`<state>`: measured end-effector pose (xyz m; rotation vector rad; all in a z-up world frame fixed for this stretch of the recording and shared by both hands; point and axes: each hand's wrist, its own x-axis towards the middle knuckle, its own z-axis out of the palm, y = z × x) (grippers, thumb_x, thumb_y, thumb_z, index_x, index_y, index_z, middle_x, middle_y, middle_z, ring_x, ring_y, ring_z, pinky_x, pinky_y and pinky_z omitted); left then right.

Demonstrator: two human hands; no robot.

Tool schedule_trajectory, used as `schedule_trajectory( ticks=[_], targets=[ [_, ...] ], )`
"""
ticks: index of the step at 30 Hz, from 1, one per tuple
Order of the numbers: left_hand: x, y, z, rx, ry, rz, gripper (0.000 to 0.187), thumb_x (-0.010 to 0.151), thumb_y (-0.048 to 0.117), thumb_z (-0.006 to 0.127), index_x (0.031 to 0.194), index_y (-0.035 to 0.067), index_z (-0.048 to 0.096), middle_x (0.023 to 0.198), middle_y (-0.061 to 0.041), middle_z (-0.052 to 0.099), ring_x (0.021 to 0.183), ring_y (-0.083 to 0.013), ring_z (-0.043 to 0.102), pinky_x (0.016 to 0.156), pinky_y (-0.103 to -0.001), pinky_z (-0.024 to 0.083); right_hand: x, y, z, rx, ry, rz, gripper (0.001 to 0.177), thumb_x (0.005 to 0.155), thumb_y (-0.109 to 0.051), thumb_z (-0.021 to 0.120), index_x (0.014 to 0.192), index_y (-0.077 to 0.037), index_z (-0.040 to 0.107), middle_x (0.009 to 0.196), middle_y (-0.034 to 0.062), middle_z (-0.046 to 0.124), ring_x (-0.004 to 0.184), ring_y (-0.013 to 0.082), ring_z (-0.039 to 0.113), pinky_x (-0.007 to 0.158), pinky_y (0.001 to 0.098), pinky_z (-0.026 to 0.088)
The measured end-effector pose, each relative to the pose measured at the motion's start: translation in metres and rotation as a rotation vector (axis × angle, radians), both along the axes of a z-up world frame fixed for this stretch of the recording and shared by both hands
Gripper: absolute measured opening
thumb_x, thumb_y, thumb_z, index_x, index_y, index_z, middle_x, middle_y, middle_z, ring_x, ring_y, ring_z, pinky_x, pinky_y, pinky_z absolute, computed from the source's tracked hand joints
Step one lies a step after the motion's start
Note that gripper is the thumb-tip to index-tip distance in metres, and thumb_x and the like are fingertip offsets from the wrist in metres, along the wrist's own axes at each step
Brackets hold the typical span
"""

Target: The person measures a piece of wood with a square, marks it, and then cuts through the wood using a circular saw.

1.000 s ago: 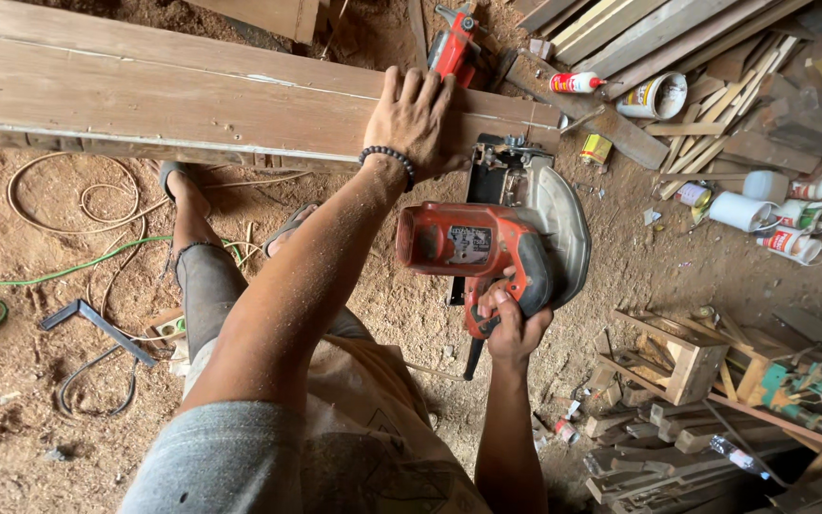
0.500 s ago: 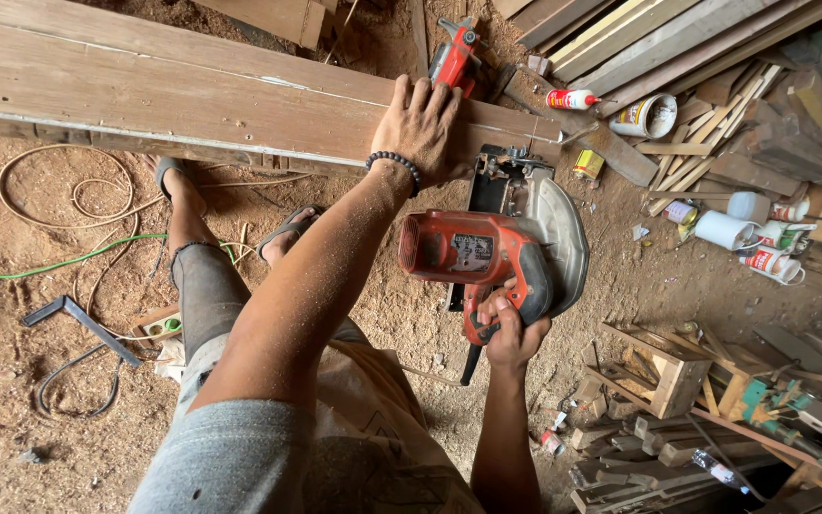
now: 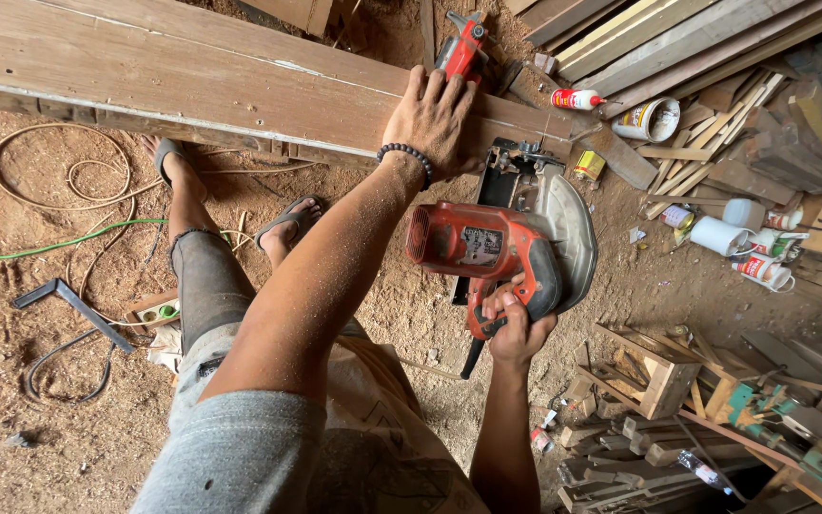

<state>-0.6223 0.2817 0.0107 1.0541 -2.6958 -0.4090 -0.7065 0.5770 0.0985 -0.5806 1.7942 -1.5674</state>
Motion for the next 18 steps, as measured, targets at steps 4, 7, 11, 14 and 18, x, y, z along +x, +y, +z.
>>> schedule_trajectory(
  ticks=[4,7,11,14,18],
  targets=[
    [-0.001,0.001,-0.004,-0.028,0.055,0.021,0.121,0.073,0.098,0.056,0.148,0.003,0.048,0.129,-0.013,0.056,0.119,-0.0348,0.048,0.111,-0.057,0.028,0.003,-0.003,0.005,-0.013,0.039,-0.004,0.023,0.090,0.000,0.051,0.113,0.005,0.056,0.068,0.0067,0.048,0.054,0.0165,0.047,0.048,0.0316,0.045],
    [0.000,0.001,-0.003,-0.042,0.039,0.013,0.125,0.070,0.101,0.055,0.148,0.003,0.048,0.131,-0.013,0.056,0.118,-0.0347,0.048,0.111,-0.056,0.027,0.000,0.001,0.002,-0.014,0.014,0.026,0.027,0.091,-0.003,0.052,0.118,0.003,0.054,0.071,0.0060,0.049,0.054,0.0153,0.047,0.049,0.0309,0.044],
    [-0.002,0.001,-0.002,-0.040,0.045,0.017,0.125,0.070,0.101,0.056,0.147,0.003,0.048,0.128,-0.013,0.056,0.116,-0.0347,0.049,0.110,-0.056,0.028,-0.003,0.002,-0.002,-0.031,0.022,0.024,0.025,0.091,-0.003,0.052,0.116,0.003,0.055,0.069,0.0063,0.048,0.053,0.0162,0.046,0.047,0.0314,0.044],
    [-0.001,0.001,-0.001,-0.017,0.019,0.014,0.124,0.071,0.101,0.053,0.148,0.004,0.047,0.131,-0.014,0.055,0.118,-0.0353,0.048,0.111,-0.056,0.027,-0.007,0.005,-0.005,-0.036,0.015,0.034,0.026,0.091,-0.003,0.051,0.115,0.003,0.056,0.068,0.0061,0.049,0.052,0.0166,0.047,0.047,0.0313,0.044],
    [0.000,0.001,0.002,-0.016,0.009,0.011,0.120,0.074,0.098,0.052,0.148,0.004,0.047,0.131,-0.014,0.055,0.117,-0.0358,0.048,0.111,-0.057,0.027,-0.004,0.000,-0.001,-0.031,0.034,0.045,0.027,0.091,-0.004,0.051,0.117,0.003,0.054,0.068,0.0053,0.047,0.053,0.0158,0.046,0.048,0.0310,0.044]
  ],
)
